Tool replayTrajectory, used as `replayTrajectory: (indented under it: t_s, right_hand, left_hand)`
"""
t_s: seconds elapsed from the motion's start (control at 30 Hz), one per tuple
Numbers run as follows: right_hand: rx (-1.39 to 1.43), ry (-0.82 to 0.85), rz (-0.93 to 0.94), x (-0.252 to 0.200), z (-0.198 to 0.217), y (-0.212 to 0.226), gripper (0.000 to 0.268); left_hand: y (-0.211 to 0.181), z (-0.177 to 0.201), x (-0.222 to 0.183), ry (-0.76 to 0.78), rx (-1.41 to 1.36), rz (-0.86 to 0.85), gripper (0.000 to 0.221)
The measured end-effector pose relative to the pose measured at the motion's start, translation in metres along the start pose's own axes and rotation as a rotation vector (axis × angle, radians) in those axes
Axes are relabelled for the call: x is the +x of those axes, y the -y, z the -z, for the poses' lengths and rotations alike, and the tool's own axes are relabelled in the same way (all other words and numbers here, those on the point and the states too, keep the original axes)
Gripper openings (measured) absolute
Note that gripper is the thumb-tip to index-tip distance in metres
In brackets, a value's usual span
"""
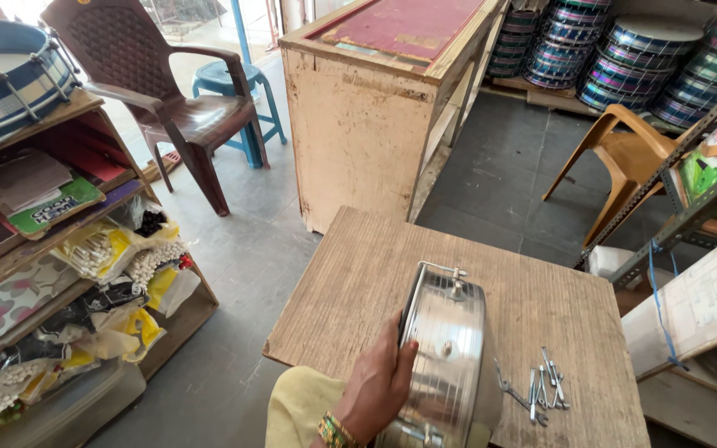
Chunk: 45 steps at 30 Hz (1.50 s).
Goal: The person places a printed drumhead onto a metal frame and proceeds to insert and hand-tighten several metal tension rods into the rim and lugs, occasionally using a small wrench.
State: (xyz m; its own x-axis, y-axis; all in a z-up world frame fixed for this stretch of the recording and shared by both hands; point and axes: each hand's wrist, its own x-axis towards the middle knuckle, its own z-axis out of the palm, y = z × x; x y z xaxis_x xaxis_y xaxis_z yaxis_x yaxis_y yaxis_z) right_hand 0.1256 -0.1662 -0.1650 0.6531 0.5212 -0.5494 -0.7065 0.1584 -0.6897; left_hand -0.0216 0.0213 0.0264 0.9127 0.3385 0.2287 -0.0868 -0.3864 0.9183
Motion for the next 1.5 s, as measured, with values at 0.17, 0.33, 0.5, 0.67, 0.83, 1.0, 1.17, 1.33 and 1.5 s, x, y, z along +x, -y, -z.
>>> replayTrajectory:
  t_s: [0.17, 0.33, 0.5, 0.67, 0.83, 1.0, 1.17, 1.33, 1.5]
  right_hand:
    - [-0.008, 0.028, -0.003, 0.02, -0.005, 0.012, 0.043]
    - [-0.018, 0.078, 0.015, 0.035, -0.002, 0.013, 0.045]
    - [0.047, 0.037, 0.034, 0.033, 0.009, 0.011, 0.046]
    - [0.084, -0.048, 0.016, 0.037, 0.05, -0.018, 0.048]
    - [-0.057, -0.255, 0.072, 0.048, 0.136, -0.052, 0.049]
    - [-0.293, -0.586, 0.207, 0.029, 0.22, -0.036, 0.033]
    - [-0.813, -0.886, 0.244, 0.011, 0.258, -0.018, 0.026]
    - [-1.148, -0.879, 0.197, 0.005, 0.222, -0.029, 0.028]
    - [-1.332, -1.01, 0.347, 0.008, 0.199, -0.043, 0.024]
  left_hand:
    - [0.008, -0.001, -0.021, 0.013, -0.126, -0.088, 0.054]
    - [0.034, -0.014, -0.032, 0.004, -0.179, -0.182, 0.053]
    - [0.046, -0.019, -0.03, 0.015, -0.192, -0.201, 0.052]
    - [0.04, -0.016, -0.02, 0.072, 0.002, 0.115, 0.057]
    - [0.024, -0.024, -0.003, 0.066, -0.015, 0.058, 0.058]
    - [0.017, -0.03, 0.011, 0.021, 0.011, 0.101, 0.059]
    - [0.015, -0.03, 0.016, 0.027, 0.062, 0.096, 0.06]
    - [0.012, -0.04, 0.013, 0.017, 0.057, 0.129, 0.061]
    - [0.011, -0.047, 0.012, 0.003, 0.114, -0.014, 0.057]
